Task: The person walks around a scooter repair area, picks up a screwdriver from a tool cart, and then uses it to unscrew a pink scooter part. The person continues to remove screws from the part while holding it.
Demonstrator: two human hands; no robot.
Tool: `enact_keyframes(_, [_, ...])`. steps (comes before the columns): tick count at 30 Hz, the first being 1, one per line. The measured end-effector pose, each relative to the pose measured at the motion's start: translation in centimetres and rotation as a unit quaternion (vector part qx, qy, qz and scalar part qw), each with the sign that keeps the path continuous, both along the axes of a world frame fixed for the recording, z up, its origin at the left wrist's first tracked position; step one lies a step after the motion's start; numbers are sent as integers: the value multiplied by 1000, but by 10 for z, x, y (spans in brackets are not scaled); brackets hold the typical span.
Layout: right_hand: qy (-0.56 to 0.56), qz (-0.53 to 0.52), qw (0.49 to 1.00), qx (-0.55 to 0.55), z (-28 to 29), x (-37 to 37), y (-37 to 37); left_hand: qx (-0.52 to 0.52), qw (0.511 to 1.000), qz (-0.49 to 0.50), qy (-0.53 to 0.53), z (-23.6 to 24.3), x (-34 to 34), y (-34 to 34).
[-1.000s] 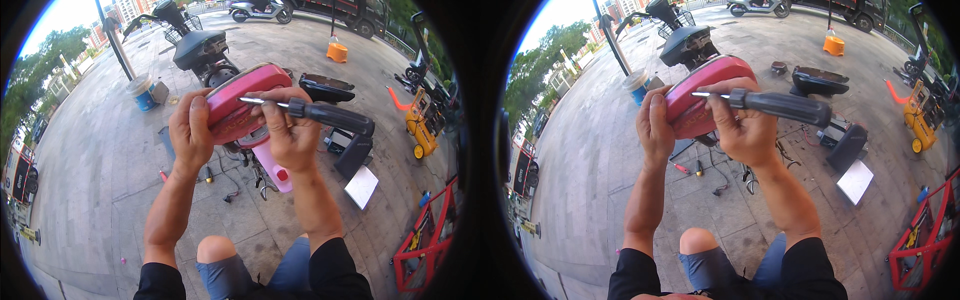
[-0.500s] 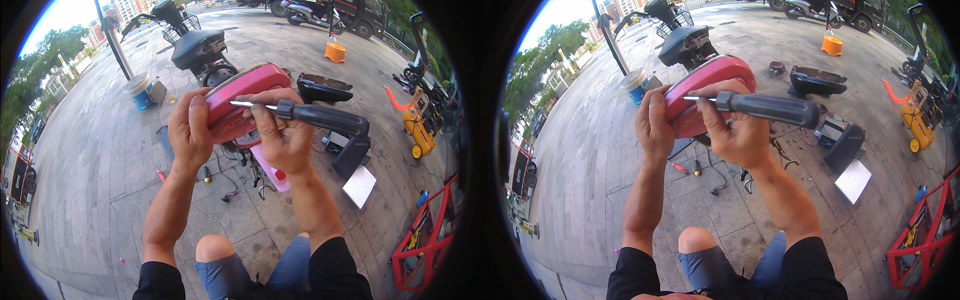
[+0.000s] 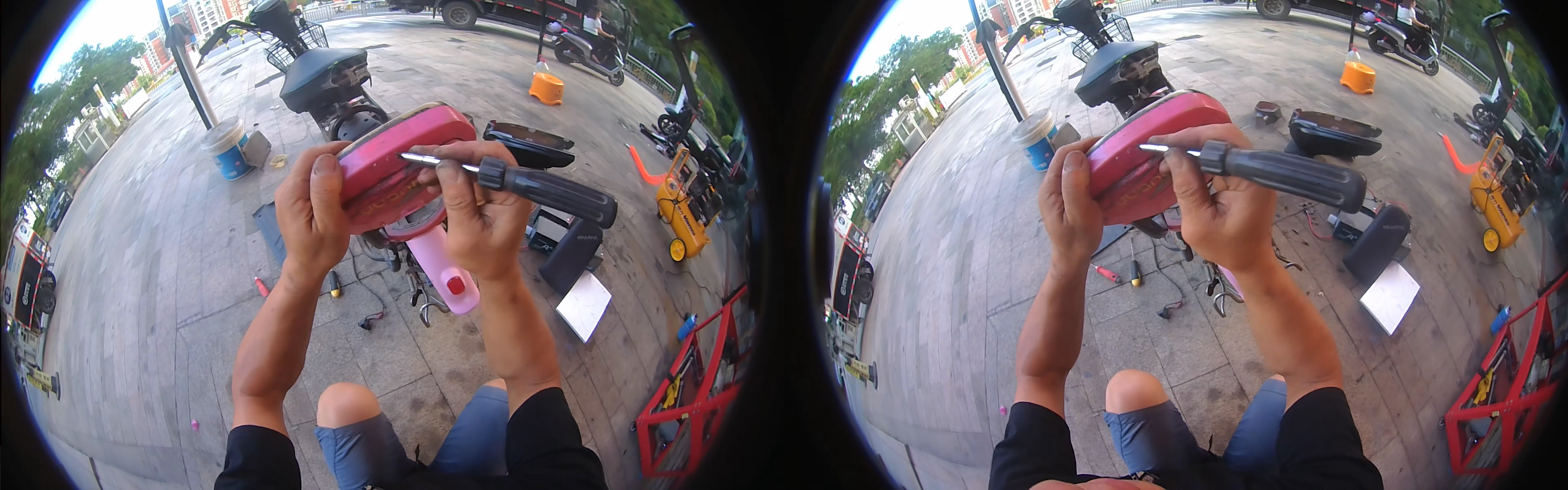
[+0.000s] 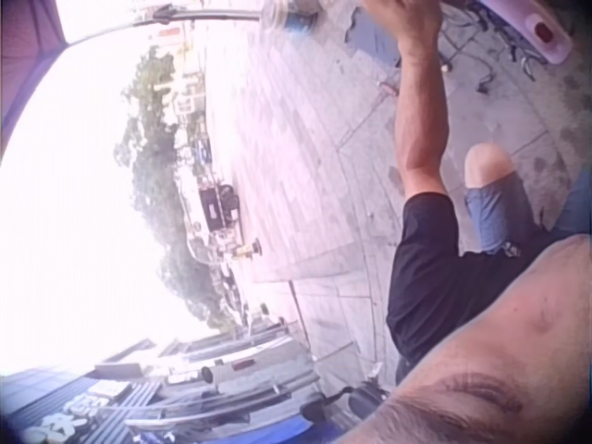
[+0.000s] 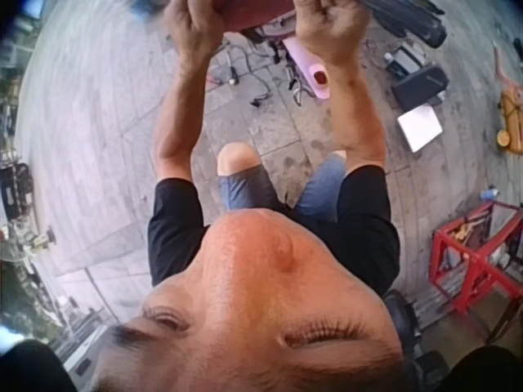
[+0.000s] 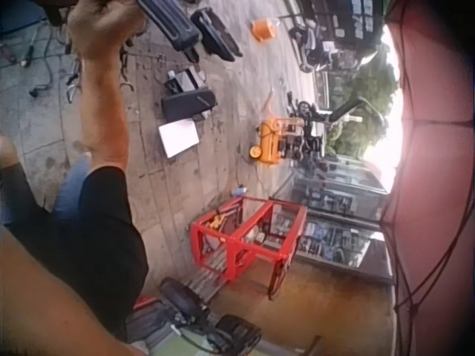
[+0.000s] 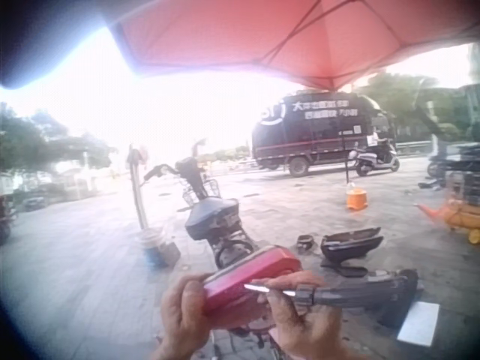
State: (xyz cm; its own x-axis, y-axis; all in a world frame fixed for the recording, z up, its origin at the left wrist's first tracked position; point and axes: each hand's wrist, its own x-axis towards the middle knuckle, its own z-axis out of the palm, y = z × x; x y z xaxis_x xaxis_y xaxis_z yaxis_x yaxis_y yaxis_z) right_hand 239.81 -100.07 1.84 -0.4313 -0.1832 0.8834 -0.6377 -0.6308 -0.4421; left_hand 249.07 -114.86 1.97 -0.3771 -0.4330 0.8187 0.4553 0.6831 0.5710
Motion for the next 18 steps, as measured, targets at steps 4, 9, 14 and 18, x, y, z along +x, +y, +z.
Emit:
enact_keyframes(4, [-25, 1, 1000, -11, 2, -3, 2, 4, 1000, 3, 1, -1, 0, 0])
enact_keyframes(9, [-27, 75, 996, 28, 2, 1, 0, -2, 1000, 10, 3, 0, 0, 1])
enact_keyframes(14, [-40, 46, 998, 1, 4, 5, -1, -18, 1000, 18, 0, 1, 2, 1])
enact_keyframes(18, [-15, 34, 999, 22, 4, 7, -3, -11, 1000, 6, 9, 0, 0, 2])
